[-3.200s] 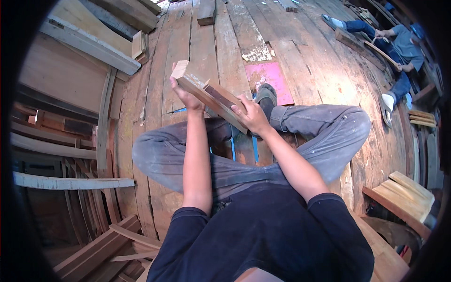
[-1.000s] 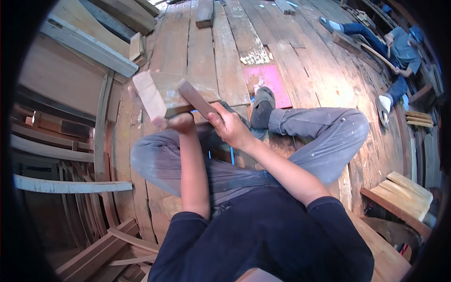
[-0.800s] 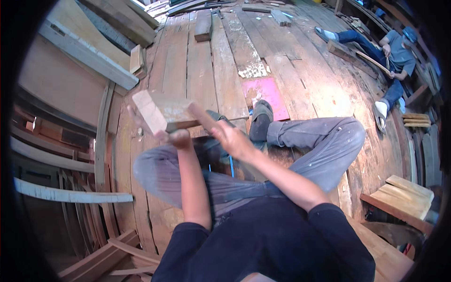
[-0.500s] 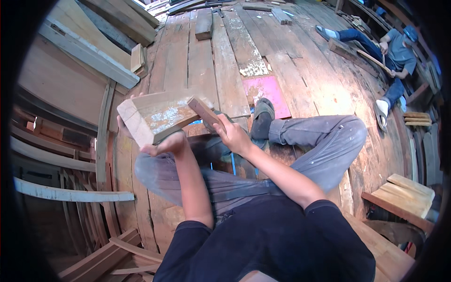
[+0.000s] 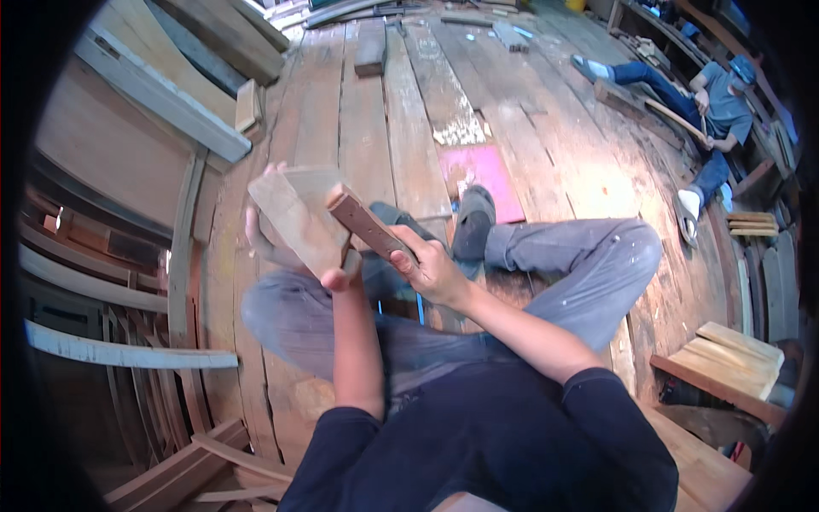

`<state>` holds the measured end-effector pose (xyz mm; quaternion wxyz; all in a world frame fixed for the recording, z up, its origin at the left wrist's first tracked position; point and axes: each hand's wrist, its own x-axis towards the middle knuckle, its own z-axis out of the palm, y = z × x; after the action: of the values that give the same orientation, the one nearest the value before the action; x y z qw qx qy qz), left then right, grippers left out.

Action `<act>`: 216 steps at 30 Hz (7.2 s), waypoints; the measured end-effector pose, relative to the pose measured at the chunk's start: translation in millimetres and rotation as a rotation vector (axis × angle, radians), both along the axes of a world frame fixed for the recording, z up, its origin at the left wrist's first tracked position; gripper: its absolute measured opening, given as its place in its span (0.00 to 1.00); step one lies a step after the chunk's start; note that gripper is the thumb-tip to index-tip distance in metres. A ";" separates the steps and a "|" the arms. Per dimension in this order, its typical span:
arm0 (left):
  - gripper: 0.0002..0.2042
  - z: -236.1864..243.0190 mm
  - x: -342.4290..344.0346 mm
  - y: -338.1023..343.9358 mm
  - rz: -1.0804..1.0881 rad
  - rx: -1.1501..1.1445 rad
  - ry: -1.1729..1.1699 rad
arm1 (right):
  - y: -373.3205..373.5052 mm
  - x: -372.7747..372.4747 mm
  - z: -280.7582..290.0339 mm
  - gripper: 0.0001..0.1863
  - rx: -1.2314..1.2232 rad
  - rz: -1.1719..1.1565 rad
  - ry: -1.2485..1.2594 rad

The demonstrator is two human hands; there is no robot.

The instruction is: Manually sanding and preparing pieces of wood in a workshop.

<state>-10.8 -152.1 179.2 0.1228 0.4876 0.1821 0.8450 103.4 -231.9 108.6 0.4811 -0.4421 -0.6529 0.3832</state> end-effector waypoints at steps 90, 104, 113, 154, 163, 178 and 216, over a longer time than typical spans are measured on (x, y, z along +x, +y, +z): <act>0.56 54.8 -126.0 -24.7 -0.290 -0.234 -0.492 | -155.1 196.0 58.0 0.16 0.106 -0.975 0.678; 0.47 -7.6 -19.7 11.3 -0.434 -0.229 -0.161 | -150.0 190.1 47.5 0.26 0.165 -0.948 0.594; 0.39 -131.0 32.1 80.5 -0.940 -0.431 -0.031 | -142.8 187.9 46.8 0.22 0.113 -0.921 0.560; 0.41 -132.8 -38.8 -35.7 -1.315 -1.237 -0.323 | -79.8 131.9 -82.6 0.26 -0.648 -0.438 0.819; 0.44 -140.4 -23.6 -48.8 -1.154 -1.159 -0.587 | -61.6 138.0 -74.9 0.34 -0.556 -0.388 0.477; 0.37 -156.7 5.2 -39.0 -1.290 -0.933 -0.456 | -70.3 125.4 -109.6 0.37 -0.607 -0.425 0.388; 0.33 -194.1 4.6 -44.4 -1.194 -1.137 -0.489 | -65.8 98.0 -74.8 0.32 -0.696 -0.152 0.083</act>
<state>-6.1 -196.5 -15.0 0.8083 0.1704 0.2593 0.5004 201.4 -297.7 33.8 0.3547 -0.6108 -0.4286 0.5634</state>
